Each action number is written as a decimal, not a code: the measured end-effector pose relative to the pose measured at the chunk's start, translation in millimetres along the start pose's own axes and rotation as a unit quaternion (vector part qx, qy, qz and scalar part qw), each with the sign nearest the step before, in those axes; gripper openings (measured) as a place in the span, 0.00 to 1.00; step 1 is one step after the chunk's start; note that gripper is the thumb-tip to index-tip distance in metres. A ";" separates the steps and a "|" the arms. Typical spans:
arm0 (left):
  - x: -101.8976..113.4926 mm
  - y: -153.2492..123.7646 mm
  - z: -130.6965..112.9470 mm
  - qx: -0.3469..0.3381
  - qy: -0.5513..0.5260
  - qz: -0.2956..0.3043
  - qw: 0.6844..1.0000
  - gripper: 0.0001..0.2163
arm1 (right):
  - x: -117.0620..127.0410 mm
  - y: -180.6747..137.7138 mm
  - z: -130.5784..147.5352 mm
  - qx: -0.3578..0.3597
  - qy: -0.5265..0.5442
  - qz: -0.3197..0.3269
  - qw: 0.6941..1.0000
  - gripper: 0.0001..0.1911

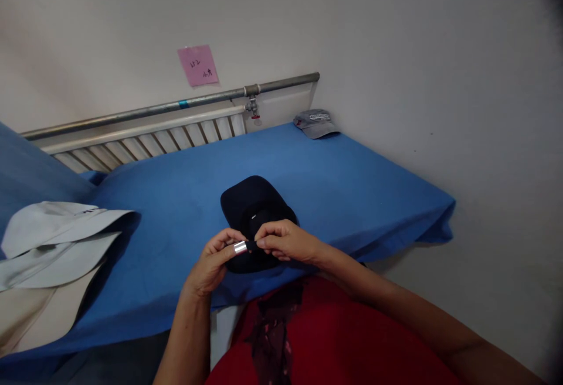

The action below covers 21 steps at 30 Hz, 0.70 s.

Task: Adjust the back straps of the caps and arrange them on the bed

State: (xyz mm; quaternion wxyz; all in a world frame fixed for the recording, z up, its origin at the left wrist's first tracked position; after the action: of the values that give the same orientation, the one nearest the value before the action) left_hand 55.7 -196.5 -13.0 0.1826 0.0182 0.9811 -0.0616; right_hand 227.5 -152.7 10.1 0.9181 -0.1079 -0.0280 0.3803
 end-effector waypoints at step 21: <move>-5.2 -0.2 -3.4 0.003 0.008 0.003 1.000 0.10 | -4.0 5.3 4.2 0.010 0.026 0.040 0.999 0.02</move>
State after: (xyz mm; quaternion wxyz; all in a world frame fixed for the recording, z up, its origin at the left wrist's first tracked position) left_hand 59.3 -196.3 -8.0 0.1749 0.0219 0.9823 -0.0638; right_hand 220.5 -151.1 13.2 0.9034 -0.1094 0.0037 0.4145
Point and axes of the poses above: each hand's wrist, its own y-axis towards the middle knuckle, its own x-axis out of the back of the hand, z = x × y, the point moved 3 cm from there along y, towards the middle knuckle, and after that the axes turned 5 degrees about -y, right-handed, at the moved point
